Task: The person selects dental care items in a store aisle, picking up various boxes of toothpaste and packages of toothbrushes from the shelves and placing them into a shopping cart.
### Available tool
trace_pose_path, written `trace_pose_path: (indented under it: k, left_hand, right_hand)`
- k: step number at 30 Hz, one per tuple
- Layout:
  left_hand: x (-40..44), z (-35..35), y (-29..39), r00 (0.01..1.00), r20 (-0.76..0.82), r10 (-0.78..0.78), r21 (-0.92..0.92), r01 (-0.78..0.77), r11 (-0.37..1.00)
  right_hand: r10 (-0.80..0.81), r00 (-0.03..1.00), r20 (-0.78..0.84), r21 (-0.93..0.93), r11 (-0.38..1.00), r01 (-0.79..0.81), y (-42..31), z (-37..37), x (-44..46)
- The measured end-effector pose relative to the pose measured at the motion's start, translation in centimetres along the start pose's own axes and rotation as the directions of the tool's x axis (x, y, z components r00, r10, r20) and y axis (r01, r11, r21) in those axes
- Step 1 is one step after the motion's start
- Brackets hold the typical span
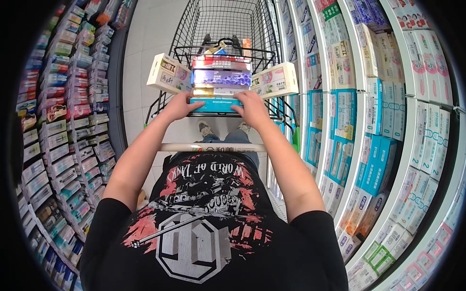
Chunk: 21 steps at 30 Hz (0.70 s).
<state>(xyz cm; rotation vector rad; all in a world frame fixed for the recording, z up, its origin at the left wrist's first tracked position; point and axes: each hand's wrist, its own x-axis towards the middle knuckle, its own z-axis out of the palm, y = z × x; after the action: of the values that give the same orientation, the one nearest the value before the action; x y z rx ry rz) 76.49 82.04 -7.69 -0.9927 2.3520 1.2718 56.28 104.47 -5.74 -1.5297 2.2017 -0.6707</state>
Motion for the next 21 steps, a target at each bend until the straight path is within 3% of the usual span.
trace_pose_path:
  k: [1, 3, 7, 10, 13, 18, 21]
  left_hand:
    - [-0.1, -0.2, -0.1, 1.000, 0.014, -0.009, -0.043, 0.010, 0.999]
    - [-0.1, -0.1, -0.1, 0.999, 0.036, -0.016, -0.084, 0.019, 0.996]
    - [-0.4, -0.5, 0.6, 1.000, 0.024, 0.013, -0.033, -0.013, 0.999]
    - [-0.7, -0.2, 0.3, 1.000, 0.018, 0.025, -0.012, -0.025, 1.000]
    - [-0.3, 0.4, -0.4, 0.992, -0.115, -0.057, -0.086, 0.047, 0.995]
    - [-0.5, 0.0, 0.3, 0.998, 0.000, -0.061, -0.084, 0.061, 0.995]
    - [-0.6, 0.2, -0.8, 0.995, -0.093, -0.043, -0.070, 0.036, 0.997]
  right_hand:
    - [0.009, 1.000, -0.004, 0.001, 1.000, -0.009, 0.1, 0.0, -0.4]
    - [0.220, 0.972, -0.082, 0.044, 0.975, -0.217, 0.3, 0.1, -1.1]
    - [0.239, 0.968, -0.079, 0.084, 0.969, -0.232, 0.6, 0.4, -1.5]
    - [0.293, 0.941, -0.167, 0.076, 0.956, -0.284, 0.4, 0.7, -2.2]
    - [0.378, 0.903, -0.203, 0.082, 0.926, -0.369, 0.0, 0.4, -2.1]
    - [0.527, 0.850, 0.023, 0.024, 0.849, -0.527, -0.5, -0.3, -1.9]
    - [0.567, 0.822, 0.056, 0.019, 0.822, -0.569, -1.4, -1.4, -2.1]
